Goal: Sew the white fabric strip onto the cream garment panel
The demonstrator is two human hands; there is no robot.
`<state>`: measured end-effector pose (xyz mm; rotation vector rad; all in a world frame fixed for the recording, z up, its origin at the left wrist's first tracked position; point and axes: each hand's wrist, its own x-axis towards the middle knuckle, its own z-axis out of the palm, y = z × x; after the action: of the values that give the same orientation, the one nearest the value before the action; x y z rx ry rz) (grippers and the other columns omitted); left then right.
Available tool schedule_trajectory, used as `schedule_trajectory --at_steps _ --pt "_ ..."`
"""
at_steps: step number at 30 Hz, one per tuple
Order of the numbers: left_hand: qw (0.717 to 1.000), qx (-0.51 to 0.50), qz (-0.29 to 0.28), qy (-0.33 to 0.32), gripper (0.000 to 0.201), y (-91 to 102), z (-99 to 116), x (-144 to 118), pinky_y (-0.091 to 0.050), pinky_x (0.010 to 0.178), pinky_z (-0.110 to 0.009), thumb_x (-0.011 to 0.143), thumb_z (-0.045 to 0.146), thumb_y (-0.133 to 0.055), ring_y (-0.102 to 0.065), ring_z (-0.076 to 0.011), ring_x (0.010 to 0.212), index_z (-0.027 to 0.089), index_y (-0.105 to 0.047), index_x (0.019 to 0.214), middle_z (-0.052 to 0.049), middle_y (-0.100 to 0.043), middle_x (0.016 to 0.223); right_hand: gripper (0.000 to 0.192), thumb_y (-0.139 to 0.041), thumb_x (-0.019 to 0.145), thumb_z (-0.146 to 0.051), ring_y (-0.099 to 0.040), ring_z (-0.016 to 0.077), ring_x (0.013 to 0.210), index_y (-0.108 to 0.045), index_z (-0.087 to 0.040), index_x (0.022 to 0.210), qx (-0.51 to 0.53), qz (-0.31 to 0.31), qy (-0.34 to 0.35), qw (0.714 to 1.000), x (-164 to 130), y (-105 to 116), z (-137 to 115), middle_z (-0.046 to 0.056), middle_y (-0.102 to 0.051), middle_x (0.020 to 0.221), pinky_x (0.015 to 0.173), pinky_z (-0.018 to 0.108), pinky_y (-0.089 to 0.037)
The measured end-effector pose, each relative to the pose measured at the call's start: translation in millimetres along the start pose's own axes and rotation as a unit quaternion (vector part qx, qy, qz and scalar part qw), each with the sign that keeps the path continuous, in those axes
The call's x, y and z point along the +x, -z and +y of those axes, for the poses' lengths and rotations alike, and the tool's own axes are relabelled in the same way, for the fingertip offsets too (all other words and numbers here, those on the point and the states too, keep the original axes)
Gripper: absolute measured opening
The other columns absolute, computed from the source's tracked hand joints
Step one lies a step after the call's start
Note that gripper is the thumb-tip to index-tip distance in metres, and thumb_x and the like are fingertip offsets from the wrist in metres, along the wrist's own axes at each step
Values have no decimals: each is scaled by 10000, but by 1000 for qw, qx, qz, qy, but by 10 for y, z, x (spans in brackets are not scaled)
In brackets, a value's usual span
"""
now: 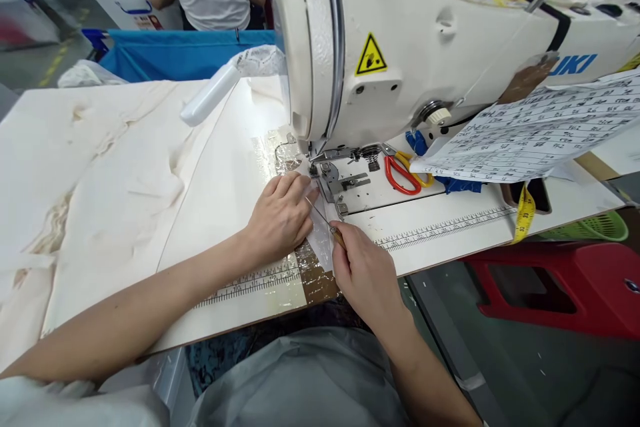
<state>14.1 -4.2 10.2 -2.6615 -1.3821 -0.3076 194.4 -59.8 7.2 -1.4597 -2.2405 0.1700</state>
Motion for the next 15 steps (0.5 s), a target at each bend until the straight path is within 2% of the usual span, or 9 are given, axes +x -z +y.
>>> schedule_trajectory --at_steps 4,10,15 --pt "1000 11 -2 5 408 -27 -72 37 -463 972 -480 981 219 -426 -521 -332 1167 84 -571 1337 -182 -606 1257 309 -396 914 -103 -733 222 765 -624 -143 1119 15 2 -16 1000 58 -40 2 129 -761 1030 603 290 -542" --pt "999 37 10 -6 385 -16 -214 73 -406 1058 -482 960 58 -380 -484 -317 1277 102 -640 1241 -163 -626 1295 307 -403 950 -162 -742 240 845 -625 -135 1161 99 16 -35 994 13 -68 -22 131 -768 999 665 306 -567" --pt "1000 9 22 -10 348 20 -84 34 -461 980 -484 980 142 -401 -539 -324 1183 62 -661 1196 -176 -656 1235 291 -411 953 -166 -741 226 791 -643 -133 1126 89 9 -43 995 -47 -69 -48 106 -777 927 630 280 -542"
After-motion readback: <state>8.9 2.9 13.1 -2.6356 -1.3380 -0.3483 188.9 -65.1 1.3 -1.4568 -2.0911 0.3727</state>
